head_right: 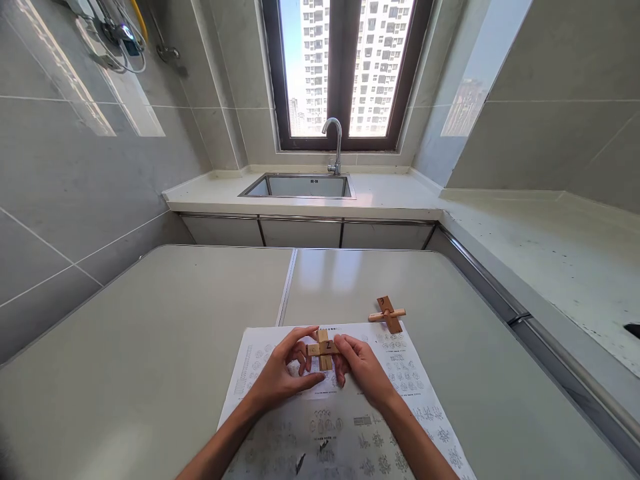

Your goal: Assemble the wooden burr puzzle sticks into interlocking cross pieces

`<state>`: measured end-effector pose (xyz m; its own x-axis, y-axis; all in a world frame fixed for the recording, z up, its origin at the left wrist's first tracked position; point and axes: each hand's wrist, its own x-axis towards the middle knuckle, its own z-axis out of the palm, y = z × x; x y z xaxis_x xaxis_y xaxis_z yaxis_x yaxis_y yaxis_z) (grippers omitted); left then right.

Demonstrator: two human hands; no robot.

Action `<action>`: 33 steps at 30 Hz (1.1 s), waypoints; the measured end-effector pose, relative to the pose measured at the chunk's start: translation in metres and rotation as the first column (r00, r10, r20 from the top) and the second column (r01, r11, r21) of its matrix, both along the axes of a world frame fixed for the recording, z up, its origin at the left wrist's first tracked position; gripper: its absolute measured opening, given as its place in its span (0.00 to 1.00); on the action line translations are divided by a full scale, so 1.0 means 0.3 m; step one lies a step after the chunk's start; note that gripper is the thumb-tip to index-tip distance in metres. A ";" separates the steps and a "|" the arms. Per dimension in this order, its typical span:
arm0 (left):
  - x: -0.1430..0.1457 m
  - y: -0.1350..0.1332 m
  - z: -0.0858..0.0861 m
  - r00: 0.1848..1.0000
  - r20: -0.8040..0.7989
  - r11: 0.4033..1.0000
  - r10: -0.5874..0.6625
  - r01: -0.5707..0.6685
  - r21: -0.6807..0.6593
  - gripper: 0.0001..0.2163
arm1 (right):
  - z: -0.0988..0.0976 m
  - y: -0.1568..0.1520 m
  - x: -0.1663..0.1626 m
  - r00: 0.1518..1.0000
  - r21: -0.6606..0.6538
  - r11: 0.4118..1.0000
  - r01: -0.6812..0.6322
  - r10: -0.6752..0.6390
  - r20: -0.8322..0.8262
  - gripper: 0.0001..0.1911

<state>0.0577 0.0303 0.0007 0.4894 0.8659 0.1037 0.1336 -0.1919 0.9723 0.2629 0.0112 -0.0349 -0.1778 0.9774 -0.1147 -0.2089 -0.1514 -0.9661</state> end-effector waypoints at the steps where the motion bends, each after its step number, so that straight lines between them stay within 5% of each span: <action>1: -0.002 0.002 -0.004 1.000 0.004 1.000 0.006 -0.006 -0.017 0.32 | -0.004 0.005 0.005 0.997 -0.075 0.997 0.016 -0.022 -0.076 0.25; 7: -0.006 0.008 -0.017 1.000 0.022 0.999 0.022 -0.021 -0.045 0.27 | -0.044 0.046 0.070 0.807 -0.352 0.927 0.130 -0.305 -0.506 0.19; 12: -0.007 0.010 -0.018 1.000 0.014 0.999 0.015 -0.015 -0.043 0.22 | -0.058 0.060 0.105 0.600 -0.394 0.919 0.024 -0.329 -0.730 0.08; 17: -0.010 0.011 -0.019 1.000 0.003 0.999 0.012 -0.012 -0.032 0.20 | -0.064 0.061 0.114 0.490 -0.422 0.904 -0.068 -0.338 -0.803 0.04; 24: -0.010 0.013 -0.024 1.000 0.008 1.000 0.004 -0.004 -0.029 0.18 | -0.083 0.067 0.118 0.436 -0.435 0.897 -0.080 -0.361 -0.825 0.05; 33: -0.011 0.012 -0.026 0.999 0.018 0.999 -0.033 0.033 -0.039 0.16 | -0.089 0.064 0.110 0.529 -0.430 0.903 0.014 -0.372 -0.763 0.03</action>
